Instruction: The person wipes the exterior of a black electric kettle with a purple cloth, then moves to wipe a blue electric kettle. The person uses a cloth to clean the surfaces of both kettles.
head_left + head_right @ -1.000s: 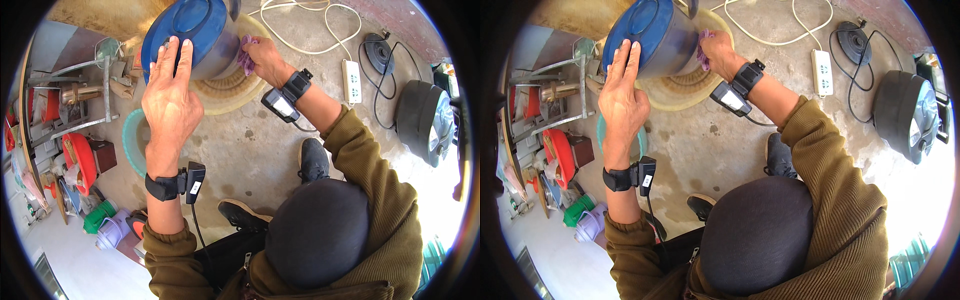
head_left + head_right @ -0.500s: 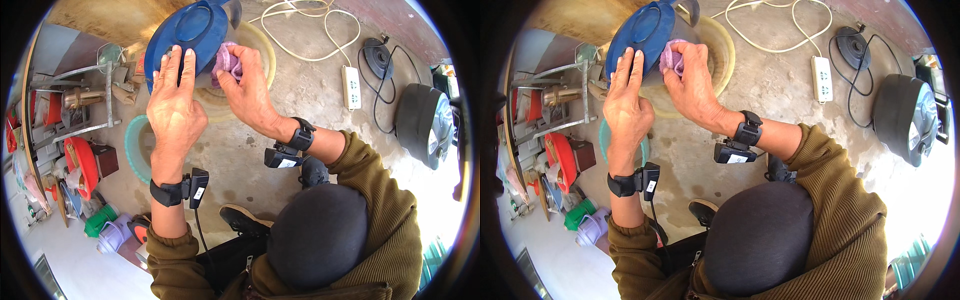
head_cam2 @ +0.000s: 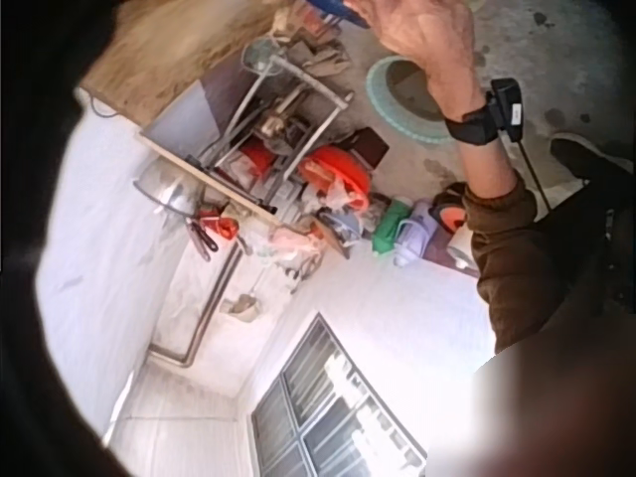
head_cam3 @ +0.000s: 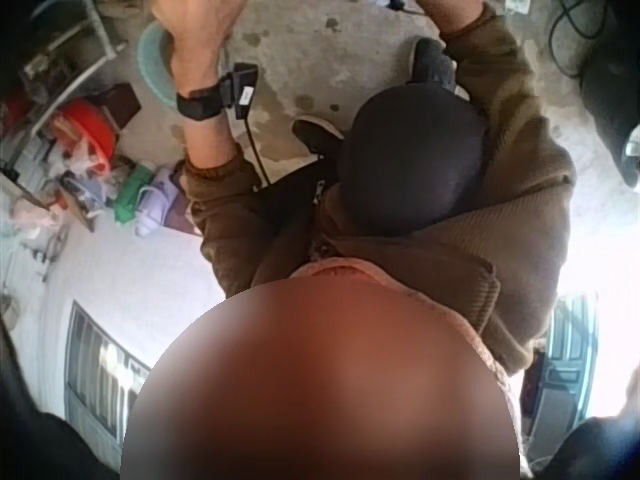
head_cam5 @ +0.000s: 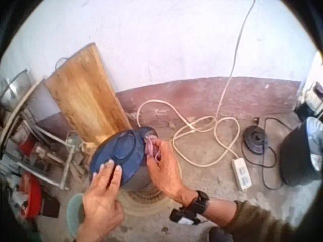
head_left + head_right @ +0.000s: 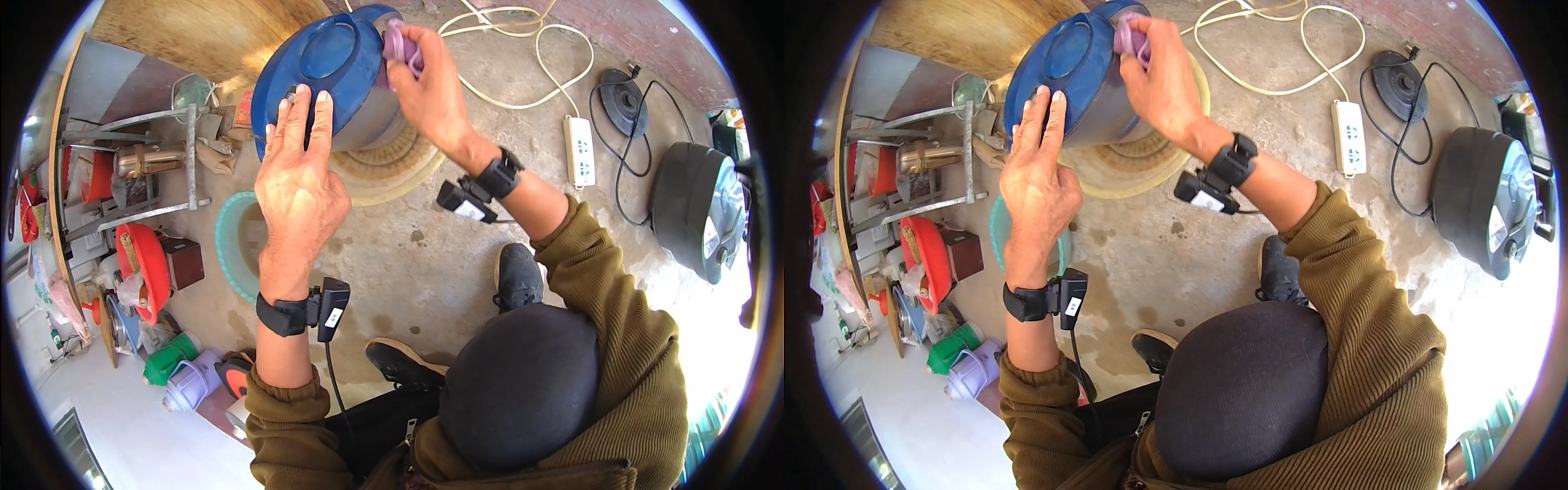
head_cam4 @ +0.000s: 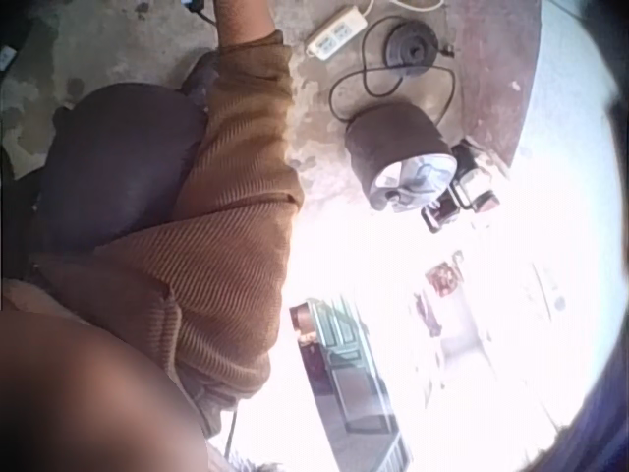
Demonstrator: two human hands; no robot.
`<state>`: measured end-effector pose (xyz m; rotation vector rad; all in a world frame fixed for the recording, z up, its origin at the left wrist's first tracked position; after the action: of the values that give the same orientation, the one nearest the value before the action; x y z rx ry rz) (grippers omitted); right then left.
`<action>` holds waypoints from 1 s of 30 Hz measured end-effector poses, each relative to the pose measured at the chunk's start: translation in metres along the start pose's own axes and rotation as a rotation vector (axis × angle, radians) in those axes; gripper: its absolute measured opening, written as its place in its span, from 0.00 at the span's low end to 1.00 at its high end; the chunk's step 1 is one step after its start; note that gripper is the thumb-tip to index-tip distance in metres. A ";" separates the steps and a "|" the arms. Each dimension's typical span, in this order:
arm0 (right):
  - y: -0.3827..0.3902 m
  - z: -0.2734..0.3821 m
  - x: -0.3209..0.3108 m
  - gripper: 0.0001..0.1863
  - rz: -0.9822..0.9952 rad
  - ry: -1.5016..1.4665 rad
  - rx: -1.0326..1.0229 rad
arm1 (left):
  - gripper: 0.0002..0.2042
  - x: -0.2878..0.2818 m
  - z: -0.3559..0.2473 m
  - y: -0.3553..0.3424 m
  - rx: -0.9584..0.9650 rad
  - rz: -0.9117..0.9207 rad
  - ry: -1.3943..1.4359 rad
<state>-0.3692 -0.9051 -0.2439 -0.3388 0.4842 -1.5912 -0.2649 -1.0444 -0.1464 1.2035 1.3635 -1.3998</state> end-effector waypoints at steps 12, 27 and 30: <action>0.072 0.066 0.024 0.29 0.025 -0.064 -0.367 | 0.40 -0.003 -0.002 -0.007 0.006 0.092 -0.017; 0.044 0.012 0.007 0.27 -0.017 -0.003 -0.210 | 0.40 -0.013 0.000 -0.012 0.040 0.185 -0.030; 0.013 -0.018 0.002 0.26 -0.018 -0.051 -0.001 | 0.41 -0.015 0.002 -0.011 0.033 0.175 -0.016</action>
<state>-0.3667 -0.9055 -0.2662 -0.3840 0.4437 -1.5958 -0.2724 -1.0467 -0.1299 1.2981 1.1972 -1.3101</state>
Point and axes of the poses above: each hand's wrist, its own y-axis away from the middle knuckle, its own x-axis out of the palm, z = x × y, the point moved 8 cm from there along -y, towards the middle knuckle, and after that the axes turned 10 degrees about -x, right-handed, at the moved point
